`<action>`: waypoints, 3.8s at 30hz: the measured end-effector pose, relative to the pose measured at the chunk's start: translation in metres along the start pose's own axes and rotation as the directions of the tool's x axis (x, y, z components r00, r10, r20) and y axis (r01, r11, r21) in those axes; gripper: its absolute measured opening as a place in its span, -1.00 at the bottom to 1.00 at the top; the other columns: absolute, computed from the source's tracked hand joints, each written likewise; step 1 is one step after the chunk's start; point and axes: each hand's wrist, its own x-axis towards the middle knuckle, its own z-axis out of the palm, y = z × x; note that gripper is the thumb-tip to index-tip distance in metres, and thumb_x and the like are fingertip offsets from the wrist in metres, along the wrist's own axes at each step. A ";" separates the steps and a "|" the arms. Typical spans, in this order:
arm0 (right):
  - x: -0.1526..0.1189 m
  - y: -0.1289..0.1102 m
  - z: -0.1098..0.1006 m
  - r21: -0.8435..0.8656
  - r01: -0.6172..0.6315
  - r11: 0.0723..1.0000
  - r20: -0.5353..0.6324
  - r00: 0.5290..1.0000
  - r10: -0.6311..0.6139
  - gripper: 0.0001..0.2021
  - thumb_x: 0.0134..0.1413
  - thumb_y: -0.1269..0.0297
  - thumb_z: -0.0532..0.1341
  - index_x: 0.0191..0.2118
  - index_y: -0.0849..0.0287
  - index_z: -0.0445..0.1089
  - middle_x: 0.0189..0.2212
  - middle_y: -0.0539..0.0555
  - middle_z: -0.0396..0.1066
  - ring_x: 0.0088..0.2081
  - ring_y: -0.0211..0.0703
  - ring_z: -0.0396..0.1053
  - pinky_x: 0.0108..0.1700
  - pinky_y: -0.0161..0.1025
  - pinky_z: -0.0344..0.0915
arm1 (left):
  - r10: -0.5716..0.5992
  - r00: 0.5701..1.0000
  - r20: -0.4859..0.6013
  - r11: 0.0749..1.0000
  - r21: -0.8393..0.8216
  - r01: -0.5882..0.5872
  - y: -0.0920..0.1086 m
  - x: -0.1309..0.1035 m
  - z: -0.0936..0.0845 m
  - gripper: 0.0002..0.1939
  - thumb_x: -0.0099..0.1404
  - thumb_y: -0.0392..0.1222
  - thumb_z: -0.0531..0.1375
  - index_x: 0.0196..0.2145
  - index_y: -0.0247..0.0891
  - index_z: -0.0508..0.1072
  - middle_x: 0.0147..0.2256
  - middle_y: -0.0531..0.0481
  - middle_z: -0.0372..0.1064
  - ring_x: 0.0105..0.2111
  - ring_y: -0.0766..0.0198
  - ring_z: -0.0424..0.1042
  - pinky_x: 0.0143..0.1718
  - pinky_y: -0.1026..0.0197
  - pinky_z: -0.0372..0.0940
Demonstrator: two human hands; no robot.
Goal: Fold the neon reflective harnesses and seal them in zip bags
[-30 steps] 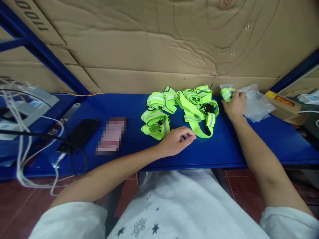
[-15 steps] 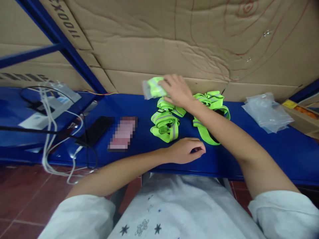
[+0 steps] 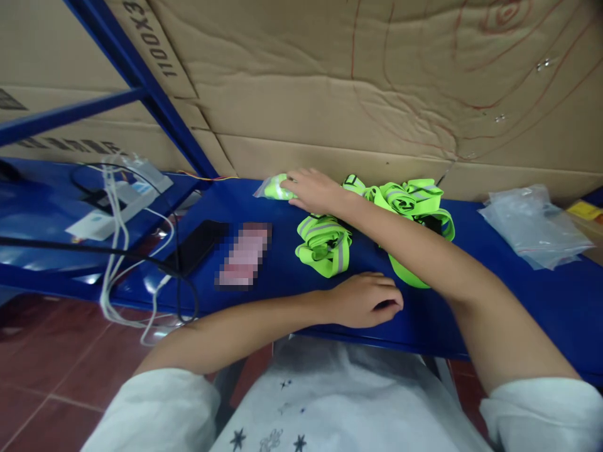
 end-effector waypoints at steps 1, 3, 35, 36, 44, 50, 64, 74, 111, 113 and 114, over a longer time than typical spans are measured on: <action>-0.011 -0.002 -0.006 0.016 0.008 1.000 -0.005 1.000 -0.008 -0.61 0.41 0.17 0.17 0.23 0.23 0.35 0.20 0.25 0.34 0.14 0.08 0.34 0.17 0.01 0.27 | 0.001 1.000 0.003 1.000 0.031 -0.001 0.001 0.000 0.001 -0.74 0.51 -0.18 0.07 -0.13 -0.26 0.55 -0.17 -0.06 0.54 -0.13 0.20 0.51 0.09 0.13 0.32; -0.027 -0.011 -0.014 0.040 0.037 0.999 -0.008 0.999 -0.037 -0.63 0.46 0.21 0.07 0.25 0.16 0.37 0.20 0.24 0.34 0.13 0.10 0.34 0.12 0.00 0.29 | 0.011 1.000 0.008 0.997 0.079 -0.012 0.001 0.000 0.002 -0.73 0.52 -0.16 0.06 -0.13 -0.25 0.55 -0.16 -0.06 0.53 -0.12 0.19 0.50 0.09 0.11 0.31; -0.251 -0.006 -0.027 0.074 -0.376 0.924 -0.096 0.919 0.382 -0.52 0.46 0.06 -0.01 0.30 0.12 0.36 0.19 0.26 0.39 0.19 0.20 0.34 0.17 0.12 0.26 | 0.184 0.978 0.100 0.876 0.435 -0.209 0.001 -0.005 0.004 -0.77 0.53 -0.19 0.04 -0.08 -0.24 0.50 -0.12 -0.09 0.48 -0.18 0.19 0.39 -0.13 0.09 0.22; -0.252 -0.002 -0.026 0.067 -0.408 0.911 -0.098 0.906 0.412 -0.51 0.46 0.04 -0.01 0.31 0.15 0.34 0.20 0.27 0.38 0.19 0.20 0.34 0.17 0.11 0.27 | 0.192 0.975 0.113 0.872 0.436 -0.222 0.001 -0.005 0.002 -0.77 0.53 -0.20 0.04 -0.08 -0.24 0.50 -0.12 -0.09 0.48 -0.18 0.19 0.40 -0.13 0.09 0.21; -0.262 0.011 -0.018 0.011 -0.551 0.834 0.061 0.833 0.550 -0.41 0.44 -0.07 -0.02 0.34 0.22 0.31 0.17 0.29 0.41 0.12 0.24 0.42 0.14 0.08 0.37 | 0.209 0.965 0.160 0.837 0.482 -0.261 0.006 -0.008 -0.008 -0.79 0.51 -0.23 0.05 -0.14 -0.24 0.48 -0.16 -0.05 0.50 -0.21 0.22 0.39 -0.17 0.11 0.20; -0.264 0.010 -0.018 -0.022 -0.503 0.864 0.067 0.862 0.503 -0.35 0.41 -0.12 0.02 0.38 0.24 0.25 0.20 0.33 0.37 0.11 0.27 0.42 0.14 0.12 0.37 | 0.213 0.964 0.159 0.805 0.530 -0.265 0.009 -0.008 -0.005 -0.82 0.49 -0.24 0.07 -0.19 -0.23 0.47 -0.18 -0.02 0.47 -0.23 0.22 0.37 -0.20 0.10 0.19; -0.262 0.005 -0.026 -0.056 -0.501 0.864 0.170 0.848 0.502 -0.39 0.45 -0.01 0.01 0.41 0.28 0.19 0.28 0.37 0.29 0.14 0.25 0.40 0.11 0.07 0.37 | 0.162 0.972 0.172 0.838 0.497 -0.227 0.010 -0.006 -0.007 -0.79 0.52 -0.20 0.04 -0.14 -0.21 0.48 -0.16 -0.01 0.48 -0.20 0.21 0.39 -0.16 0.08 0.21; -0.262 -0.001 -0.018 -0.128 -0.477 0.869 0.162 0.855 0.493 -0.39 0.47 0.01 -0.03 0.43 0.30 0.16 0.26 0.38 0.28 0.14 0.28 0.36 0.10 0.07 0.31 | 0.162 0.969 0.188 0.824 0.514 -0.237 0.013 -0.008 -0.005 -0.80 0.51 -0.22 0.05 -0.17 -0.22 0.48 -0.17 -0.02 0.48 -0.20 0.22 0.39 -0.19 0.08 0.21; -0.268 -0.001 -0.017 -0.068 -0.459 0.886 0.168 0.870 0.464 -0.37 0.46 0.01 -0.03 0.45 0.29 0.11 0.28 0.41 0.26 0.20 0.28 0.32 0.08 0.09 0.34 | -0.596 0.715 -0.366 0.516 0.507 0.690 -0.016 -0.027 -0.110 -0.34 0.29 -0.07 0.27 0.30 -0.13 0.24 0.13 -0.25 0.42 0.13 -0.25 0.44 0.02 -0.16 0.43; -0.265 -0.004 -0.018 -0.066 -0.467 0.882 0.143 0.870 0.471 -0.39 0.45 0.02 -0.02 0.43 0.29 0.15 0.28 0.40 0.27 0.22 0.29 0.30 0.14 0.13 0.31 | -0.552 0.682 -0.480 0.539 0.419 0.731 -0.016 -0.023 -0.110 -0.47 0.30 -0.10 0.25 0.21 -0.11 0.31 0.03 -0.18 0.49 0.00 -0.16 0.52 -0.02 -0.10 0.42; -0.263 -0.005 -0.019 -0.067 -0.470 0.880 0.118 0.872 0.475 -0.40 0.45 0.03 -0.01 0.41 0.29 0.17 0.29 0.39 0.27 0.24 0.30 0.28 0.17 0.16 0.28 | -0.535 0.656 -0.533 0.565 0.351 0.746 -0.016 -0.022 -0.110 -0.53 0.31 -0.13 0.23 0.16 -0.11 0.33 -0.03 -0.14 0.51 -0.06 -0.12 0.54 -0.03 -0.08 0.40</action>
